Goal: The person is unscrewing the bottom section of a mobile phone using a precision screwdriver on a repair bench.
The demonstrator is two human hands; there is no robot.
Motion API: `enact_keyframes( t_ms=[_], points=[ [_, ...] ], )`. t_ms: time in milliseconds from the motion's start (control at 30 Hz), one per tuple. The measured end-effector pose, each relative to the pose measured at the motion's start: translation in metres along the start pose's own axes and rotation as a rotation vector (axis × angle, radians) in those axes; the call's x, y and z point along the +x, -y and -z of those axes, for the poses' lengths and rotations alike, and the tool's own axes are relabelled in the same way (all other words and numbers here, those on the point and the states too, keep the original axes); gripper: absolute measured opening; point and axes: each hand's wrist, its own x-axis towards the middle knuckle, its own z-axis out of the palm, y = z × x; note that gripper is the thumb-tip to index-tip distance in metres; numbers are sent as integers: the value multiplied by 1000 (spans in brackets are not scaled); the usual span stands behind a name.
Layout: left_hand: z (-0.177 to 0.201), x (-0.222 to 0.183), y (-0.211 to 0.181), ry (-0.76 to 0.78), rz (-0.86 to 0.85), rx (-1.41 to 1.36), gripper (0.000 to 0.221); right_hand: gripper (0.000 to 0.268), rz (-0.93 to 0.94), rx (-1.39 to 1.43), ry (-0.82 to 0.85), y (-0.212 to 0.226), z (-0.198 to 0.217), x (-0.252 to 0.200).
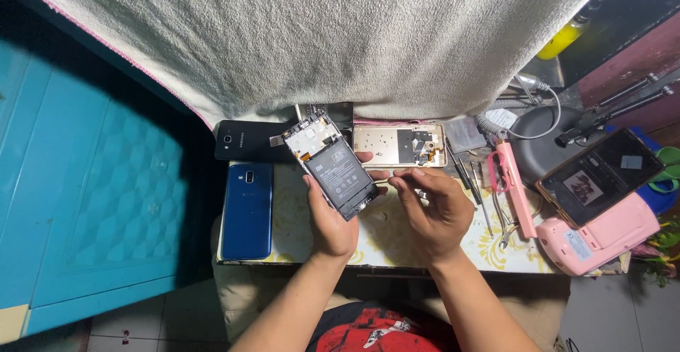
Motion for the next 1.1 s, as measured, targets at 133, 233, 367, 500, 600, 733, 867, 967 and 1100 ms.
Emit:
enact_keyframes(
  t_ms=[133,233,367,500,600,733,867,967,1100],
  points=[
    [0,0,0,-2,-10,3,69,24,18,0,-5,-2,-1,0],
    [0,0,1,-5,-11,-3,68,24,23,-9,3,0,-2,0],
    [1,0,1,-1,-17,6,69,23,32,-24,19,-1,0,0],
    [-1,0,1,0,-21,14,69,23,32,-26,26,0,0,1],
    [-2,1,0,0,-32,13,68,23,24,-31,60,4,0,2],
    [-4,1,-1,-10,-34,23,70,23,41,-81,88,19,1,10],
    [-8,2,-4,-16,-44,52,69,11,-119,-494,356,47,1,42],
    [-6,-1,-3,-13,-47,84,67,19,-405,-649,657,53,9,66],
    [-15,-5,-12,3,-106,172,65,30,-730,-666,1006,54,5,95]
  ],
)
